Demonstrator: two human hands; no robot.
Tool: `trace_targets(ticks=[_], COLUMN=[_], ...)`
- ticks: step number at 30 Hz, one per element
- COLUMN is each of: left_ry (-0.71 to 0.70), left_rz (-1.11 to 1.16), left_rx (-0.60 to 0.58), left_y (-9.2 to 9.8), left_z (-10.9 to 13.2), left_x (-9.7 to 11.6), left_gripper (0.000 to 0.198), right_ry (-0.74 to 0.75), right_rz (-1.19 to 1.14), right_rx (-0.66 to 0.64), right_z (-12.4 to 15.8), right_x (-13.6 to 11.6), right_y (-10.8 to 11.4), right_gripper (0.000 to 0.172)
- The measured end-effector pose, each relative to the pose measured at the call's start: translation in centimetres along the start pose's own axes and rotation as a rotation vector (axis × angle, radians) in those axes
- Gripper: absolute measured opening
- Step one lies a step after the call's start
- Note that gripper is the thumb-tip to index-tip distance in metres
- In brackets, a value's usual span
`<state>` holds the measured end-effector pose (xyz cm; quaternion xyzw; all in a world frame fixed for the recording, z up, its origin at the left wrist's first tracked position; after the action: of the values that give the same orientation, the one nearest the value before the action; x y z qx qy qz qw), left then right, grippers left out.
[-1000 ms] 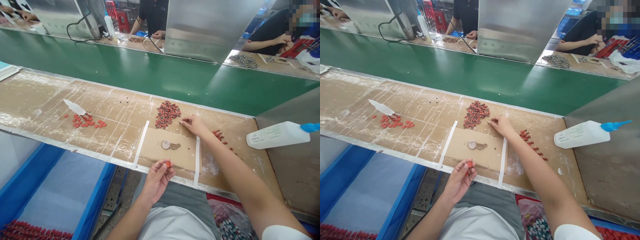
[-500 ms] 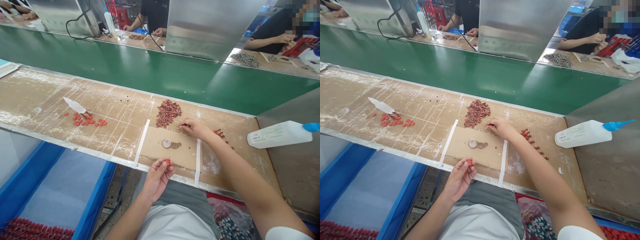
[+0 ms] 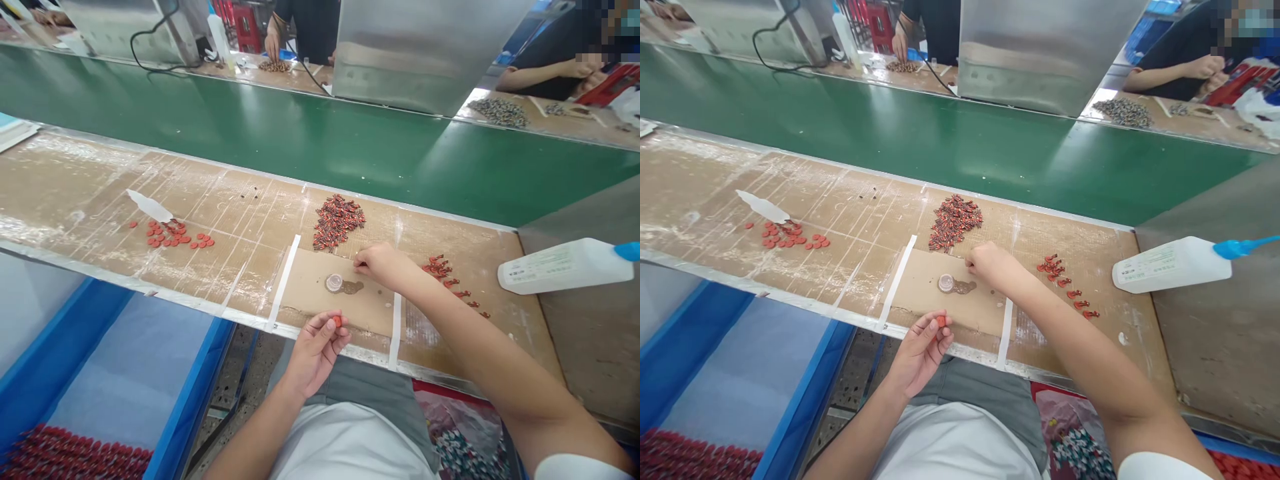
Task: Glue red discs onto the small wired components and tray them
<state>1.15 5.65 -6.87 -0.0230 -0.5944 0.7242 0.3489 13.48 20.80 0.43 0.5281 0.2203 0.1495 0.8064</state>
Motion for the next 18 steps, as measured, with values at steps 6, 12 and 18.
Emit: trace_targets(ticks=[6,12,18], left_ry=[-0.007,-0.007,-0.011], left_rz=[0.021,0.037,0.044], left_rx=[0.008,-0.007,-0.009], left_y=[-0.1,0.0,0.1], left_z=[-0.2,-0.2,-0.1], left_x=[0.1,0.1,0.1], left_gripper=[0.018,0.018,0.018], right_ry=[0.084,0.093,0.115], right_rz=[-0.034,-0.133,-0.308], right_rx=[0.11,0.259,0.402], right_z=[0.8,2.0,2.8], right_x=[-0.6,-0.1,1.2], right_y=[-0.5,-0.4,-1.1], right_gripper=[0.023,0.018,0.01])
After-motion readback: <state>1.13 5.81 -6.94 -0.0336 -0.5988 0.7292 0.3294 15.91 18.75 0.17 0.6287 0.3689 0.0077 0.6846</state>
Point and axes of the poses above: each hand's wrist, its own z-axis away from the middle knuckle, its own y-axis out of the back of the hand, x = y × z, the point moved 8 cm from there along -z, towards the middle knuckle, and after that the axes turned 11 degrees about -x, right-handed, at the moved point
